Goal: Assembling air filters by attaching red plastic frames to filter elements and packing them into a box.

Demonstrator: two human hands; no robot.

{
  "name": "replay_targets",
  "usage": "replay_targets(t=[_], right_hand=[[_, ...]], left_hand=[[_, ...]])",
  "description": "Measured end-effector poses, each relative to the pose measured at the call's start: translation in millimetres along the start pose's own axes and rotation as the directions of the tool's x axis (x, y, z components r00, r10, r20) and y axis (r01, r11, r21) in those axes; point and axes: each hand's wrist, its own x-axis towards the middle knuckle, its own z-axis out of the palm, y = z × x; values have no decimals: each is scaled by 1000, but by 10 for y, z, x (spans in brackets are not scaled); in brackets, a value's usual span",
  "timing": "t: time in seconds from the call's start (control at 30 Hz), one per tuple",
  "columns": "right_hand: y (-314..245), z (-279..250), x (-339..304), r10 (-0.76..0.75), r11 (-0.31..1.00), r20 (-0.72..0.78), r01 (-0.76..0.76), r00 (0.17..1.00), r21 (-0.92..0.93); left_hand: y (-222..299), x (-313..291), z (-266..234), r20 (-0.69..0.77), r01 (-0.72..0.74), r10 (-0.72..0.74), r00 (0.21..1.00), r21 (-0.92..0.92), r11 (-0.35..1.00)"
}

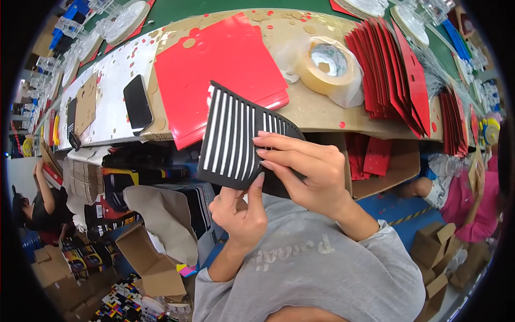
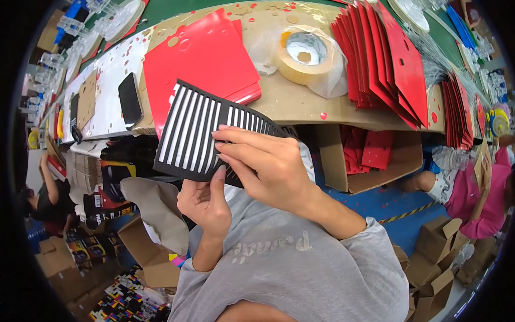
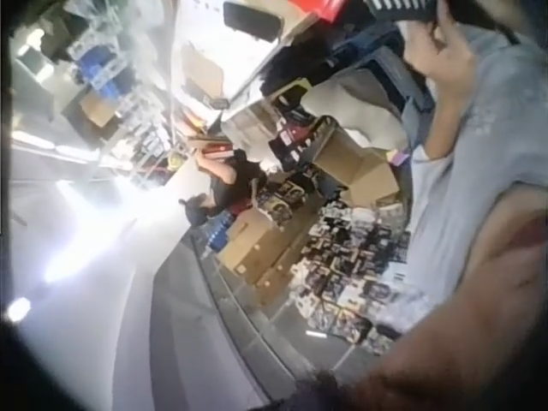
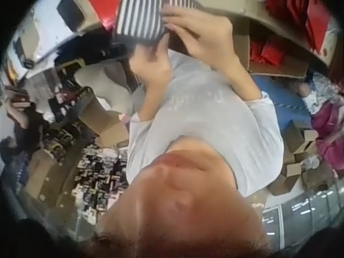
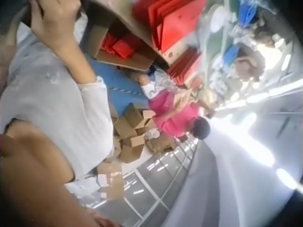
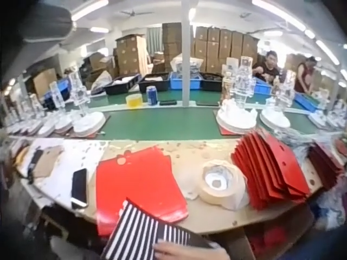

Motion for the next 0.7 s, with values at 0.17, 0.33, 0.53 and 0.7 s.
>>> replay_targets(t=[0.17, 0.33, 0.53, 0.7], right_hand=[[-16, -207, 222, -4, 991, 113, -11, 994, 134], [287, -334, 905, 77, 978, -217, -32, 973, 207], [765, 658, 1603, -158, 987, 415, 140, 896, 72], [978, 1000, 1630, -339, 927, 491, 373, 802, 32]], left_hand=[[-134, 57, -288, -6, -96, 97, 995, 91, 991], [-225, 465, -669, 507, -305, 258, 822, 9, 952], [-251, 831, -730, 445, -402, 278, 851, 211, 891], [-512, 945, -802, 321, -338, 242, 916, 290, 895]])
